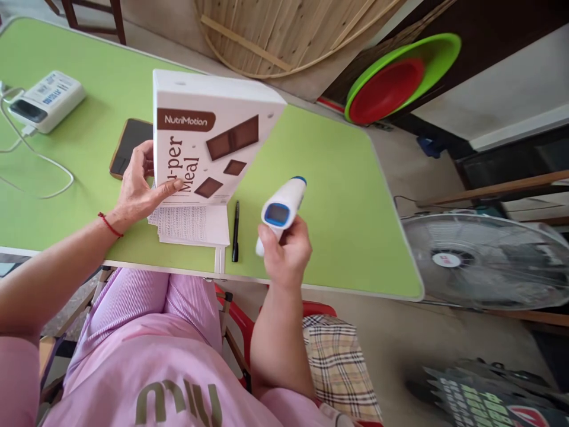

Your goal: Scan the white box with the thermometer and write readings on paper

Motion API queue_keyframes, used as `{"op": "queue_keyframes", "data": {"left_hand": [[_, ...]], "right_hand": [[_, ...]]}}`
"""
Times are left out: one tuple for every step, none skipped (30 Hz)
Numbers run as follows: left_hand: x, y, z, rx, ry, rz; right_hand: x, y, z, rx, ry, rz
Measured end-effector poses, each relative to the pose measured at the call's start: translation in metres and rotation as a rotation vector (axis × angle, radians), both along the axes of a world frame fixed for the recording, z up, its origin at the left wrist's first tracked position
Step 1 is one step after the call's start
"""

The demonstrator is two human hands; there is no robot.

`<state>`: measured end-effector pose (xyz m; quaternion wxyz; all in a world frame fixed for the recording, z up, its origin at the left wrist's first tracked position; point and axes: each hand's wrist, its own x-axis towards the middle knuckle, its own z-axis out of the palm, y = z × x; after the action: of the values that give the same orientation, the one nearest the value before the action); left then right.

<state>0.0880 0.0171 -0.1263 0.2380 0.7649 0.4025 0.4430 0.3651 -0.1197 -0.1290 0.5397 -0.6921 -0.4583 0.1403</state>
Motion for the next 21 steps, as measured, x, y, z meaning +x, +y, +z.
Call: {"op": "queue_keyframes", "data": {"left_hand": [[0.001, 0.000, 0.000, -0.028, -0.073, -0.019], [0.001, 0.000, 0.000, -0.061, -0.136, -0.038], [0.002, -0.001, -0.001, -0.098, -0.183, -0.056], [0.002, -0.001, -0.001, -0.137, -0.213, -0.070], [0.002, -0.001, 0.000, -0.174, -0.226, -0.080], [0.002, -0.002, 0.000, -0.204, -0.229, -0.087], [0.003, -0.002, 0.000, -0.228, -0.228, -0.091], [0.003, -0.002, 0.000, -0.247, -0.226, -0.093], [0.003, -0.002, 0.000, -0.266, -0.226, -0.097], [0.003, -0.002, -0.001, -0.283, -0.231, -0.106], [0.003, -0.001, -0.001, -0.296, -0.239, -0.121], [0.003, -0.001, -0.001, -0.302, -0.250, -0.140], [0.003, 0.000, -0.002, -0.302, -0.261, -0.160], [0.003, 0.000, -0.002, -0.297, -0.269, -0.176], [0.002, 0.001, -0.002, -0.290, -0.274, -0.185], [0.002, 0.001, -0.002, -0.284, -0.275, -0.189], [0.001, 0.001, -0.001, -0.283, -0.271, -0.190], [0.001, 0.001, -0.001, -0.287, -0.265, -0.191], [0.000, 0.001, -0.001, -0.292, -0.259, -0.195], [0.000, 0.001, 0.000, -0.297, -0.252, -0.199], [-0.001, 0.002, 0.000, -0.301, -0.245, -0.202]], "right_hand": [[-0.016, -0.008, 0.005, -0.006, 0.137, 0.143], [-0.031, -0.015, 0.010, 0.003, 0.278, 0.223], [-0.046, -0.022, 0.013, -0.026, 0.405, 0.301], [-0.058, -0.027, 0.015, -0.068, 0.515, 0.362], [-0.069, -0.030, 0.016, -0.101, 0.604, 0.395], [-0.078, -0.031, 0.015, -0.131, 0.674, 0.416], [-0.084, -0.030, 0.014, -0.155, 0.730, 0.424], [-0.088, -0.028, 0.012, -0.172, 0.771, 0.422], [-0.090, -0.026, 0.010, -0.187, 0.801, 0.415], [-0.092, -0.023, 0.008, -0.197, 0.824, 0.406], [-0.092, -0.020, 0.006, -0.205, 0.841, 0.396], [-0.092, -0.017, 0.004, -0.212, 0.852, 0.388], [-0.092, -0.016, 0.003, -0.220, 0.860, 0.384], [-0.092, -0.015, 0.003, -0.228, 0.863, 0.381], [-0.092, -0.014, 0.003, -0.235, 0.864, 0.379], [-0.092, -0.014, 0.003, -0.244, 0.864, 0.376], [-0.092, -0.014, 0.003, -0.251, 0.863, 0.373], [-0.092, -0.014, 0.003, -0.257, 0.862, 0.370], [-0.093, -0.014, 0.004, -0.261, 0.860, 0.367], [-0.093, -0.014, 0.004, -0.264, 0.856, 0.364], [-0.093, -0.014, 0.004, -0.267, 0.849, 0.361]]}}
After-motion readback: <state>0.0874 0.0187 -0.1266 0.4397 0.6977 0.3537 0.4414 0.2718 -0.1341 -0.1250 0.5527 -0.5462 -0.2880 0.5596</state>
